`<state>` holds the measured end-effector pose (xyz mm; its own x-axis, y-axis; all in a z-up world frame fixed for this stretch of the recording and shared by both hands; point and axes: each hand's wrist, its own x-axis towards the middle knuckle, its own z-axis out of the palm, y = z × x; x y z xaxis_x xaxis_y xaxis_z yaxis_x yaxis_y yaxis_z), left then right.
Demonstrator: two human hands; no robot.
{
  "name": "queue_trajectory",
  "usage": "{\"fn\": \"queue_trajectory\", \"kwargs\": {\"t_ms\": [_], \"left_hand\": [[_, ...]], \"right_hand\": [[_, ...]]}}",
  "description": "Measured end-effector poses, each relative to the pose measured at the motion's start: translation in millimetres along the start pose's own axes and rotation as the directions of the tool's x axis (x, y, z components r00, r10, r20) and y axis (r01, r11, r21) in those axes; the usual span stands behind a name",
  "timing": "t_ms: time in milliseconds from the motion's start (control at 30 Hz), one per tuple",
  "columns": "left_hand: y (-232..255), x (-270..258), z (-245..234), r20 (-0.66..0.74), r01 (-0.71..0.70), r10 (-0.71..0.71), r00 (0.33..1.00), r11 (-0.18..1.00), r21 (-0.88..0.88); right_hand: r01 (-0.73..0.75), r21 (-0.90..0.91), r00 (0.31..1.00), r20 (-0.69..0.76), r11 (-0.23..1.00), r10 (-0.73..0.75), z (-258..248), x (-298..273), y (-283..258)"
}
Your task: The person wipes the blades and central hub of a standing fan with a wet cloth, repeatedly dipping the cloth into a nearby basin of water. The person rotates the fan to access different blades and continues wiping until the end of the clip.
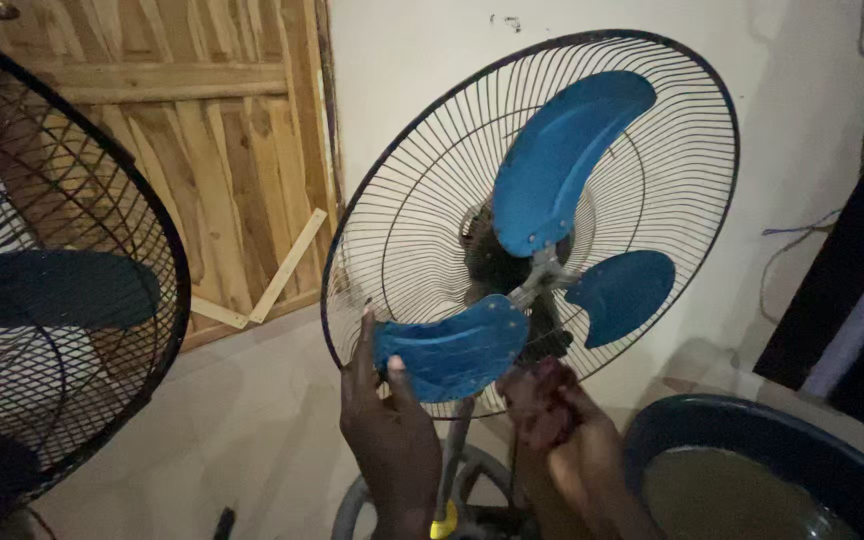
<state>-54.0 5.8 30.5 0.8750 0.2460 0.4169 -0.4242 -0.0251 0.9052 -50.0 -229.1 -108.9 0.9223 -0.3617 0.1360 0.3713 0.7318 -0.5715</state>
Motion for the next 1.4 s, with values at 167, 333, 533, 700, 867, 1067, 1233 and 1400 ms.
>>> {"fn": "queue_trajectory", "kwargs": {"t_ms": [167,333,533,700,867,1067,1233,1400], "left_hand": [[-8,-7,5,-0.063,-0.096,0.097,0.993,0.995,0.013],[-21,-10,12,-0.092,0.015,-0.009,0.996,0.998,0.056],[-43,-14,14,-0.112,-0.052,0.057,0.992,0.998,0.041],[-42,-16,18,-0.056,0.242,-0.243,0.968,0.970,-0.018],[-39,-21,17,-0.017,0.305,-0.305,0.952,0.943,0.137],[-33,-21,18,0.071,0.521,-0.522,0.850,0.853,0.026],[-66,-26,24,-0.020,0.206,-0.206,0.978,0.963,0.176],[-88,-32,35,-0.021,0.249,-0.251,0.968,0.940,0.233]], "right_hand": [[0.026,0.200,0.999,0.041,0.980,-0.035,21,3,14],[0.057,0.204,0.994,-0.102,0.977,-0.037,77,1,24],[0.048,0.236,0.998,-0.052,0.970,-0.037,71,12,40],[-0.025,0.291,0.952,-0.286,0.956,0.112,65,15,57],[-0.011,0.361,0.949,-0.290,0.933,0.123,45,11,98],[0.085,0.255,0.964,-0.265,0.963,-0.015,39,5,122],[0.156,-0.004,0.973,-0.172,0.988,-0.155,57,-7,122],[-0.009,0.016,0.996,-0.085,1.000,0.011,47,13,130]]}}
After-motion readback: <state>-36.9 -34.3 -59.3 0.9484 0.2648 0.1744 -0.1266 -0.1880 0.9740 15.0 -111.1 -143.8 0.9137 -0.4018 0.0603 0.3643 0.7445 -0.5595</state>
